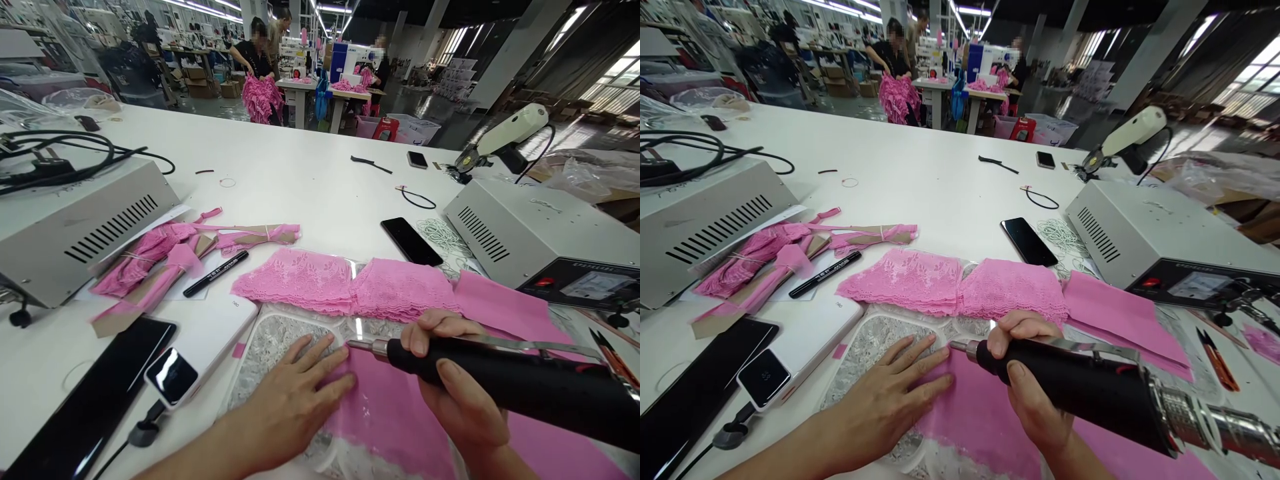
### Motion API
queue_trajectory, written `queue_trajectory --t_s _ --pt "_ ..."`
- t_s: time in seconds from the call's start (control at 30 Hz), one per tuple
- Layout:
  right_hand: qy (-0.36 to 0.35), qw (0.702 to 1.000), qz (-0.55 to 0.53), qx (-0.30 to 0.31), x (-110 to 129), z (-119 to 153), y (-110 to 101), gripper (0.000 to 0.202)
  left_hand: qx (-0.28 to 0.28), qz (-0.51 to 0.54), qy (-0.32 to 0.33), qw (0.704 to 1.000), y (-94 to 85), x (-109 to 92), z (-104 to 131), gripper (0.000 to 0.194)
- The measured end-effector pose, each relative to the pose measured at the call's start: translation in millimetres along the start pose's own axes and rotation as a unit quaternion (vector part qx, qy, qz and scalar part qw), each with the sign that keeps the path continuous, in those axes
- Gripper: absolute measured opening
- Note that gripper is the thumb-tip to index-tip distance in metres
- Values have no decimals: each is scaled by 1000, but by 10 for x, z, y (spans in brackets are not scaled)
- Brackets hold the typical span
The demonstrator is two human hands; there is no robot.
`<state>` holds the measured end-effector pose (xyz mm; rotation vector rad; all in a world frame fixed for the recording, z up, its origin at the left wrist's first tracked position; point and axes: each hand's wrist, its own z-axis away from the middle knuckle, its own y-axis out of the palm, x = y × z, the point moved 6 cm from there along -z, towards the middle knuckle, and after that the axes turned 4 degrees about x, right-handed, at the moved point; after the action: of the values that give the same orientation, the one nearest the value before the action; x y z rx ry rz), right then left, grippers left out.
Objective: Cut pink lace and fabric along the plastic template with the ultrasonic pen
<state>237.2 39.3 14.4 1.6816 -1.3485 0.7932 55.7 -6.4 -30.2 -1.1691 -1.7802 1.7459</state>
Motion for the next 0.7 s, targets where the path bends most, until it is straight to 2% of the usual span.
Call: queue_trajectory --t_s 0.23,0.33,0.4,0.53,0.7 --pt "-5 999 19 27 9 16 21 6 14 -20 -1 1000 24 -6 -13 41" --pt "-15 1000 21 19 35 -36 -15 10 -18 -41 14 999 43 12 15 46" --pt "-36 999 14 -15 109 -96 -128 14 -49 -61 30 996 48 33 33 50" --pt "-70 992 24 -104 352 -117 -518 16 -94 -81 63 990 18 66 29 49" --pt "-40 991 31 -127 484 124 -910 18 -106 -99 76 986 -3 55 7 47"
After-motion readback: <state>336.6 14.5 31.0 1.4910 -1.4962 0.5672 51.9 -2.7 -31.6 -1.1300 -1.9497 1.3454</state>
